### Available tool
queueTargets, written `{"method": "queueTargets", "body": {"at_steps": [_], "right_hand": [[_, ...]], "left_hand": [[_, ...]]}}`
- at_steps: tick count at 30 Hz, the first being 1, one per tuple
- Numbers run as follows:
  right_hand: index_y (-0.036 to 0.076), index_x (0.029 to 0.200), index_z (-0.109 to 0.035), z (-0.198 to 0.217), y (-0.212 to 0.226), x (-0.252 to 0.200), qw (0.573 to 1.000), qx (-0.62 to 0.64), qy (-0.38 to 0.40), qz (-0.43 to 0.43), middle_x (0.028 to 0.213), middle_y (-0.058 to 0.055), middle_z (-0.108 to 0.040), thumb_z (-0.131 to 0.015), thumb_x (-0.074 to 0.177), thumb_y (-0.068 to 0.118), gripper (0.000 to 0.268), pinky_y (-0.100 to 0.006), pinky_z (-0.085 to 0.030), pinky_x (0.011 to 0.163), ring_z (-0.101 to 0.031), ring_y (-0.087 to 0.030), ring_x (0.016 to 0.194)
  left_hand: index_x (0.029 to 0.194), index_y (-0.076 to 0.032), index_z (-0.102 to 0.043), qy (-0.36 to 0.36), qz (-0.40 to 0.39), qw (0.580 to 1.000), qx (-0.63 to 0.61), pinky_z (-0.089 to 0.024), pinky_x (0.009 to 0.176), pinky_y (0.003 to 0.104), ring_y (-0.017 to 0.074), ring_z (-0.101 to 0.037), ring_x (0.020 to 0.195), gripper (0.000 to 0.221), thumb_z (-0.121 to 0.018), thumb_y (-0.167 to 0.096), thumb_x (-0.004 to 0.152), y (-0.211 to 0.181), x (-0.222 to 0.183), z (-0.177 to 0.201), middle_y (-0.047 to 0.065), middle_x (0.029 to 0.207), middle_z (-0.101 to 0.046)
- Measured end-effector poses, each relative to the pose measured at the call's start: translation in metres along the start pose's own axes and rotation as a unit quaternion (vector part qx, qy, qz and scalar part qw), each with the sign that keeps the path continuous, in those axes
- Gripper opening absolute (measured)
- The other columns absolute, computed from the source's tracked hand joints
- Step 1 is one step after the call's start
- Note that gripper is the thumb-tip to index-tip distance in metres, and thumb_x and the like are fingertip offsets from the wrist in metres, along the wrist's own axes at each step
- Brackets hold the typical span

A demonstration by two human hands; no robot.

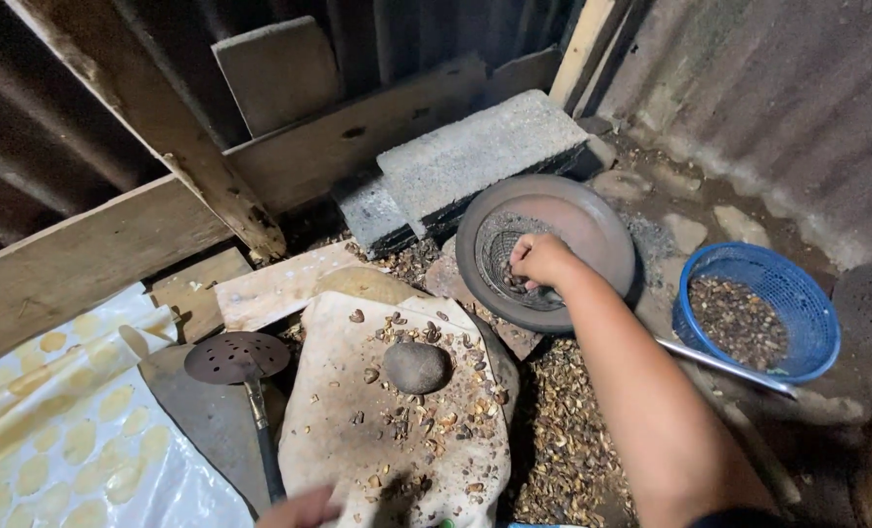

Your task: Crack nuts with a stone and flatten small food portions with a wooden mallet on a plastic sheet

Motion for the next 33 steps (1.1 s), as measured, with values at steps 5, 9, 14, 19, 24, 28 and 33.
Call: {"method": "queueTargets", "body": {"at_steps": [5, 9, 14, 19, 24, 28, 33], "right_hand": [[0.014, 0.111, -0.071, -0.019, 0.120, -0.179, 0.989, -0.088, 0.113, 0.045, 0.104, -0.004, -0.074, -0.065, 0.092, 0.001, 0.024, -0.019, -0.046, 0.053, -0.053, -0.007, 0.058], [0.012, 0.109, -0.073, -0.113, 0.118, -0.209, 0.928, -0.123, 0.150, 0.317, 0.113, -0.007, -0.063, -0.067, 0.090, 0.012, 0.020, -0.032, -0.060, 0.074, -0.066, -0.019, 0.079], [0.006, 0.122, -0.064, -0.176, 0.095, -0.218, 0.842, -0.235, 0.051, 0.482, 0.138, -0.018, -0.056, -0.057, 0.098, 0.028, 0.034, -0.050, -0.039, 0.111, -0.048, -0.035, 0.129], [0.013, 0.079, -0.047, -0.159, 0.076, -0.263, 0.962, -0.046, 0.190, 0.193, 0.098, -0.004, -0.045, -0.037, 0.097, 0.033, 0.028, -0.038, -0.048, 0.090, -0.042, -0.021, 0.097], [0.011, 0.122, -0.056, -0.156, 0.074, -0.205, 0.846, -0.237, -0.078, 0.470, 0.134, -0.019, -0.043, -0.069, 0.084, 0.013, 0.040, -0.053, -0.045, 0.101, -0.041, -0.040, 0.121], [0.014, 0.124, -0.058, -0.146, 0.087, -0.191, 0.915, -0.191, 0.070, 0.348, 0.156, -0.019, -0.032, -0.065, 0.089, 0.007, 0.037, -0.052, -0.050, 0.103, -0.037, -0.043, 0.134], [0.017, 0.152, -0.037, -0.112, 0.104, -0.262, 0.940, -0.099, 0.157, 0.287, 0.155, -0.018, -0.031, -0.052, 0.089, 0.030, 0.067, -0.048, -0.045, 0.099, -0.038, -0.036, 0.135]], "left_hand": [[0.149, -0.002, -0.054, 0.024, 0.234, 0.919, -0.318, -0.048, 0.114, 0.051, 0.0388, -0.063, 0.137, 0.063, -0.038, -0.038, 0.100, -0.112, 0.072, -0.069, 0.025, 0.154, -0.061], [0.126, -0.006, -0.054, 0.002, 0.237, 0.726, -0.646, -0.054, 0.075, 0.037, 0.0230, -0.063, 0.088, 0.040, -0.037, -0.037, 0.108, -0.042, 0.053, -0.089, 0.014, 0.107, -0.064], [0.118, 0.001, -0.061, -0.103, 0.277, 0.706, -0.644, -0.054, 0.061, 0.026, 0.0159, -0.062, 0.076, 0.028, -0.043, -0.019, 0.109, 0.041, 0.036, -0.044, 0.011, 0.095, -0.066], [0.121, -0.007, -0.059, -0.135, 0.274, 0.824, -0.478, -0.033, 0.052, 0.023, 0.0114, -0.042, 0.066, 0.024, -0.048, -0.025, 0.109, 0.011, 0.023, -0.007, 0.006, 0.091, -0.056], [0.128, -0.003, -0.063, -0.108, 0.253, 0.893, -0.357, -0.032, 0.054, 0.027, 0.0170, -0.046, 0.066, 0.032, -0.045, -0.020, 0.108, 0.035, 0.028, -0.020, 0.010, 0.088, -0.059], [0.117, 0.001, -0.065, -0.085, 0.284, 0.902, -0.313, -0.037, 0.059, 0.027, 0.0203, -0.053, 0.071, 0.033, -0.052, -0.028, 0.109, 0.025, 0.035, -0.026, 0.013, 0.089, -0.065], [0.110, 0.003, -0.077, -0.105, 0.213, 0.967, -0.098, -0.045, 0.071, 0.028, 0.0182, -0.060, 0.078, 0.034, -0.064, -0.027, 0.100, 0.001, 0.056, -0.019, 0.011, 0.092, -0.074]]}}
Point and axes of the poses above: each hand's wrist, its own x-axis towards the middle knuckle, its own z-axis out of the back of the hand, y = z × x, the point moved 4 cm from there along x, towards the middle knuckle
